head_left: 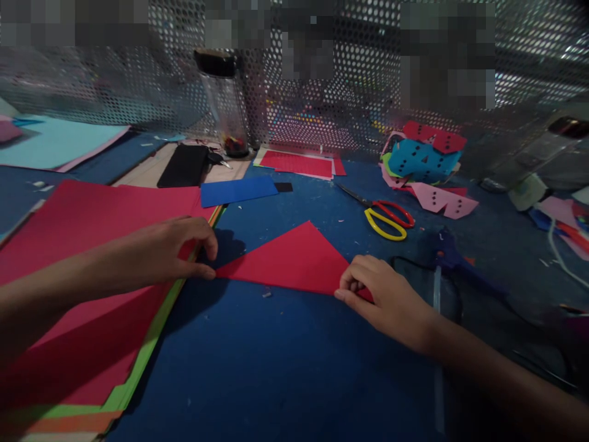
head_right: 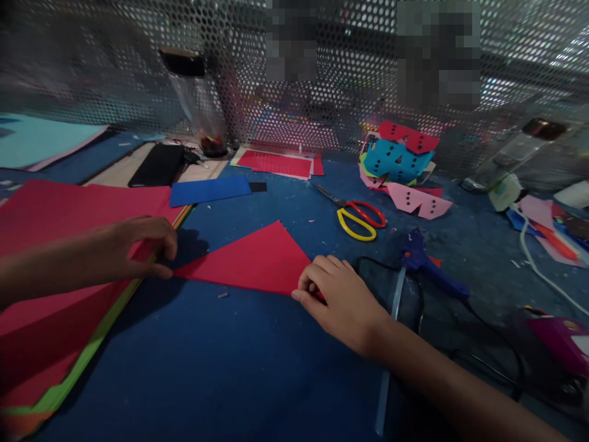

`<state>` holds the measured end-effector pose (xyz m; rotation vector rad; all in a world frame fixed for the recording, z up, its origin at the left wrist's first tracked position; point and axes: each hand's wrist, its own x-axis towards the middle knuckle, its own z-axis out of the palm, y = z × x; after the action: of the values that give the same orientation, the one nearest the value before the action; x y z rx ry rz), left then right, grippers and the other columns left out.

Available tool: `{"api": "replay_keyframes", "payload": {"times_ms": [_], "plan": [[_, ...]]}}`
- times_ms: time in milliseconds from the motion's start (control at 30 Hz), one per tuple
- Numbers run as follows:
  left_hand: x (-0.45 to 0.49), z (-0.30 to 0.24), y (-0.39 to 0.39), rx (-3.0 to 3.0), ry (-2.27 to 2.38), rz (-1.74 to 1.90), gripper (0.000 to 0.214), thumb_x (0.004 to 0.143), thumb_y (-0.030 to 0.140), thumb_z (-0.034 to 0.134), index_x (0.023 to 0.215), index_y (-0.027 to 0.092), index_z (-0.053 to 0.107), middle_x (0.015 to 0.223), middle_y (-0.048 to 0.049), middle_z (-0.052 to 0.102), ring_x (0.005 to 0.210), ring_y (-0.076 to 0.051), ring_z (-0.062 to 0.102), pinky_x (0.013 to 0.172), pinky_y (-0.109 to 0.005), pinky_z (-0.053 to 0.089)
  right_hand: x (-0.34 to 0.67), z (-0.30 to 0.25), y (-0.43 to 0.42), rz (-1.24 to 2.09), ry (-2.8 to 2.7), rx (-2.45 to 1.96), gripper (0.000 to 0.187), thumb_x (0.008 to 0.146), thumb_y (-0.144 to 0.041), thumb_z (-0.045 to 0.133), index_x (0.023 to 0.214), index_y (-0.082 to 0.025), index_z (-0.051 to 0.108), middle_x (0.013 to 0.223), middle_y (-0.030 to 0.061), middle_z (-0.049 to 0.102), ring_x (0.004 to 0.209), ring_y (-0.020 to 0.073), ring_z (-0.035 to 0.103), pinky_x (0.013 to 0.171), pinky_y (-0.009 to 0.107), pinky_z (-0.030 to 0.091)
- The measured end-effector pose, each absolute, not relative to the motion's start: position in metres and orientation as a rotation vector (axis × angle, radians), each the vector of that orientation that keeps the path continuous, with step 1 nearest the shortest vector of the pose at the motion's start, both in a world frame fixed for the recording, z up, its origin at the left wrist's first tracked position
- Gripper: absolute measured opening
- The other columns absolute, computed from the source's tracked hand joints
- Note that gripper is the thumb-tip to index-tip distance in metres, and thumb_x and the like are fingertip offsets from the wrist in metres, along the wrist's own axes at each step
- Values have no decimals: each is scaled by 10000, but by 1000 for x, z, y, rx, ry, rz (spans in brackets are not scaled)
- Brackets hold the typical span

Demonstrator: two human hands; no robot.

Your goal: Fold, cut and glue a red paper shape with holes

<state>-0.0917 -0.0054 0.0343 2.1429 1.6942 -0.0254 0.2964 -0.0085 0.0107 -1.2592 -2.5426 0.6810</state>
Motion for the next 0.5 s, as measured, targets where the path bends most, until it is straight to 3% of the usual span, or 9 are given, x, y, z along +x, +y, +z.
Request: {"api": "replay_keyframes", "payload": {"times_ms": [200, 400, 500], "plan": [[-79, 37, -25, 2437, 1521, 286, 371, 798, 519, 733, 1076, 277, 689, 1146, -48, 642, 1096, -268, 562, 908, -364, 438, 297, 11, -9, 631, -2563, -1255, 143, 960, -308, 619, 846, -221, 617, 890, 13, 637, 861, 179, 549, 782, 335, 373], [-48, 23, -34, 2395, 1403, 333, 182, 942, 408, 617, 1037, 265, 674, 1063, -8, 661, 1002, -191, 598, 861, -306, 470, 296, 11, -9, 630, -2551, -1259, 153, 963, -320, 618, 845, -222, 617, 895, 12, 635, 863, 178, 548, 790, 338, 367], [-38, 16, -35, 2365, 1459, 326, 188, 996, 358, 527, 961, 237, 666, 1011, -7, 662, 980, -184, 584, 827, -295, 472, 296, 11, -9, 633, -2554, -1262, 147, 957, -307, 626, 839, -221, 611, 895, 10, 635, 863, 179, 549, 791, 338, 366]]}}
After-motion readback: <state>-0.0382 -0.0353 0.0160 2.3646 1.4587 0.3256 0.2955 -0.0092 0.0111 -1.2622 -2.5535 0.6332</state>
